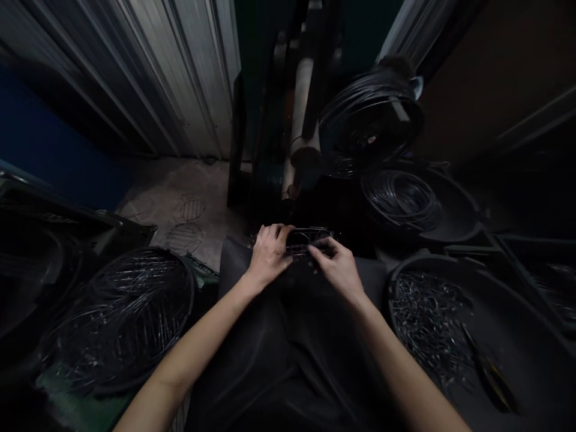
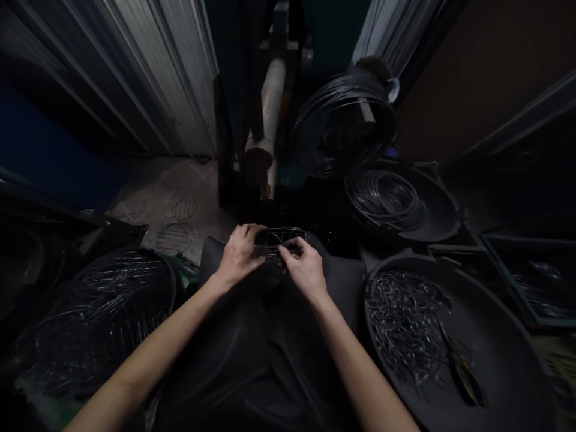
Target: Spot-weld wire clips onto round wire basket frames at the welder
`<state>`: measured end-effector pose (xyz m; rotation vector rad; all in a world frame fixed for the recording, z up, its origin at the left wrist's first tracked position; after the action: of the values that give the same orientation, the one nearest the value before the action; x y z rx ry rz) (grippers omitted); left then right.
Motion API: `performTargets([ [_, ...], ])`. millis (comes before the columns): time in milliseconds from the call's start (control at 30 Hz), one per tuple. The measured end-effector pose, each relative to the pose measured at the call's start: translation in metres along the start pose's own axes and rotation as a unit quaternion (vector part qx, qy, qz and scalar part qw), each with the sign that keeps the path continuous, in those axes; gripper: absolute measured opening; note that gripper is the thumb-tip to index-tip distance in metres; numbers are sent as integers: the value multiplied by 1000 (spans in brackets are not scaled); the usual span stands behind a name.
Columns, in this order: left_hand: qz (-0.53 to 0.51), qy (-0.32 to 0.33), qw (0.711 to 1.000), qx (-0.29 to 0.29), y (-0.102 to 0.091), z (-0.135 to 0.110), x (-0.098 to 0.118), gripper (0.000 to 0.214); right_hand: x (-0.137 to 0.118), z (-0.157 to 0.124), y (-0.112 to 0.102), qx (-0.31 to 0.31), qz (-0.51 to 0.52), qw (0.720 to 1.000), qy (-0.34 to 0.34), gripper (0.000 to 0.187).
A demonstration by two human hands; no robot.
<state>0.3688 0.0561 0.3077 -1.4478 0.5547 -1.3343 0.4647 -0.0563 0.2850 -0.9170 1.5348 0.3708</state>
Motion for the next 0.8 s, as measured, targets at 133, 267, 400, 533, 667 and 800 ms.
performTargets([
  [133, 15, 2, 1000, 12, -8, -1, 1, 55, 1, 10, 9, 31, -2, 1000, -2, 33],
  [267, 14, -8, 999, 30, -13, -2, -3, 54, 0, 3, 11, 56, 11, 998, 0, 34],
  [400, 16, -2, 999, 44, -13, -3, -5, 54, 4, 4, 13, 50, 23, 998, 20, 35],
  [533, 22, 12, 998, 53, -14, -4, -2, 53, -1, 11, 16, 62, 17, 998, 5, 33],
  [667, -15, 13, 997, 76, -18, -4, -4, 52, -13, 9, 20, 116, -47, 991, -48, 29],
  [800, -67, 17, 994, 88, -21, -2, -10, 50, -18, 3, 24, 170, -103, 974, -110, 29],
])
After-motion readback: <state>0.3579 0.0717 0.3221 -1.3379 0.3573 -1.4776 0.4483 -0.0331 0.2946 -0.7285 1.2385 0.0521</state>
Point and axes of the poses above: each hand's wrist, its own z-axis towards the middle knuckle, its own y-axis out of the palm, x = y × z, the point moved 8 cm from there along z, towards the middle knuckle, and after that the axes turned 6 degrees about -x, right-handed, at the moved point
